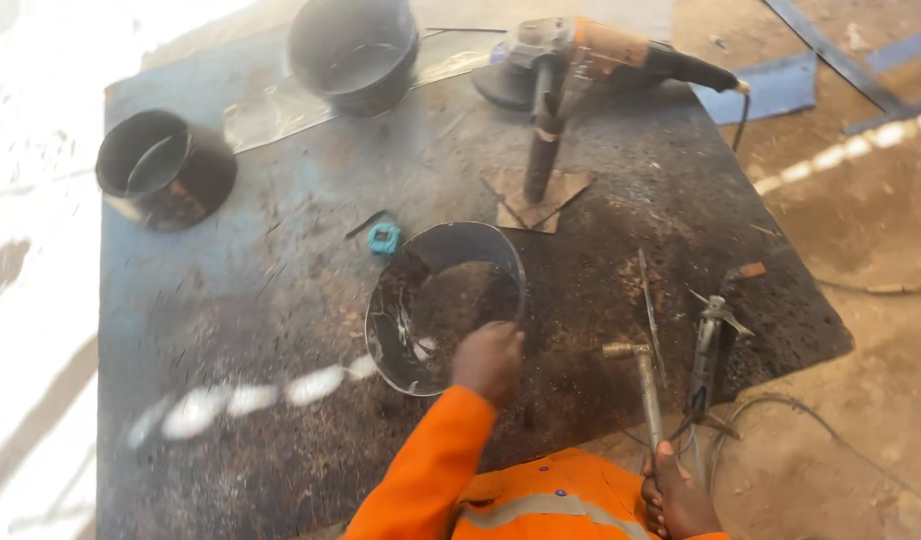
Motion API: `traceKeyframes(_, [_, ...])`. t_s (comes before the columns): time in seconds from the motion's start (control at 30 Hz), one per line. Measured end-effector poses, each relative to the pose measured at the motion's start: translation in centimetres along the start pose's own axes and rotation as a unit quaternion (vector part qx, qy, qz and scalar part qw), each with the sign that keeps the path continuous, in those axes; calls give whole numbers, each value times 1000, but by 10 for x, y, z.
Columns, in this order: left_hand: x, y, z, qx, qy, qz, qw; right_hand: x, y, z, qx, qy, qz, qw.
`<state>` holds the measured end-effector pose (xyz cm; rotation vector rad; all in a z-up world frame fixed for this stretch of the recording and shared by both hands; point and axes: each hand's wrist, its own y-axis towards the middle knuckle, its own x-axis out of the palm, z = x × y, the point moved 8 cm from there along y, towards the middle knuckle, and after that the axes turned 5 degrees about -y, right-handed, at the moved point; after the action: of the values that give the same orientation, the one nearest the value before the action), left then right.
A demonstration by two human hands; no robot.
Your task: Hammer a metal ring on a workbench to shape it
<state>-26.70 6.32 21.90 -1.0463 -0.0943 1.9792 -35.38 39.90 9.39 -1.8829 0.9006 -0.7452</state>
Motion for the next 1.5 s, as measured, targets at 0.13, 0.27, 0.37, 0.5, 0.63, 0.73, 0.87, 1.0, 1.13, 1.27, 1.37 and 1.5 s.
traceKeyframes(0.13, [-98, -79, 20, -55, -236, 5, 970, -10, -25, -11, -11, -58, 52, 997])
traceKeyframes(0.27, [-113, -81, -38, 110, -259, 31, 959, -11, -40, -29, -1, -52, 81, 995])
traceKeyframes(0.37, [-102, -97, -43, 56, -312, 63, 946, -11, -57, -76, -168, -172, 72, 968])
traceKeyframes(0.5, [-101, -96, -65, 63, -287, 214, 932, 4, -117, -149, -262, -190, 63, 944])
traceKeyframes(0.63, [-125, -102, -61, 85, -227, 374, 895, 61, -173, -200, -485, 2, 22, 874])
traceKeyframes(0.73, [-134, -101, -58, 67, -230, 403, 884, 85, -127, -161, -536, -137, 179, 814])
traceKeyframes(0.87, [-135, -92, -75, -31, -305, 365, 879, 155, -118, -136, -220, -486, 5, 846])
traceKeyframes(1.0, [-143, -108, -123, -38, -268, 436, 858, 112, -95, -149, -351, -446, -19, 824])
traceKeyframes(1.13, [-150, -116, -136, -40, -341, 455, 821, 102, -97, -154, -337, -333, -98, 875])
traceKeyframes(1.27, [-138, -133, -143, -38, -478, 475, 738, 106, -150, -173, -394, -256, -52, 881])
traceKeyframes(1.37, [-126, -123, -147, -30, -488, 494, 719, 148, -218, -191, -486, -113, -14, 866])
traceKeyframes(1.5, [-93, -93, -142, -38, -583, 477, 657, 121, -162, -176, -508, -275, 232, 783])
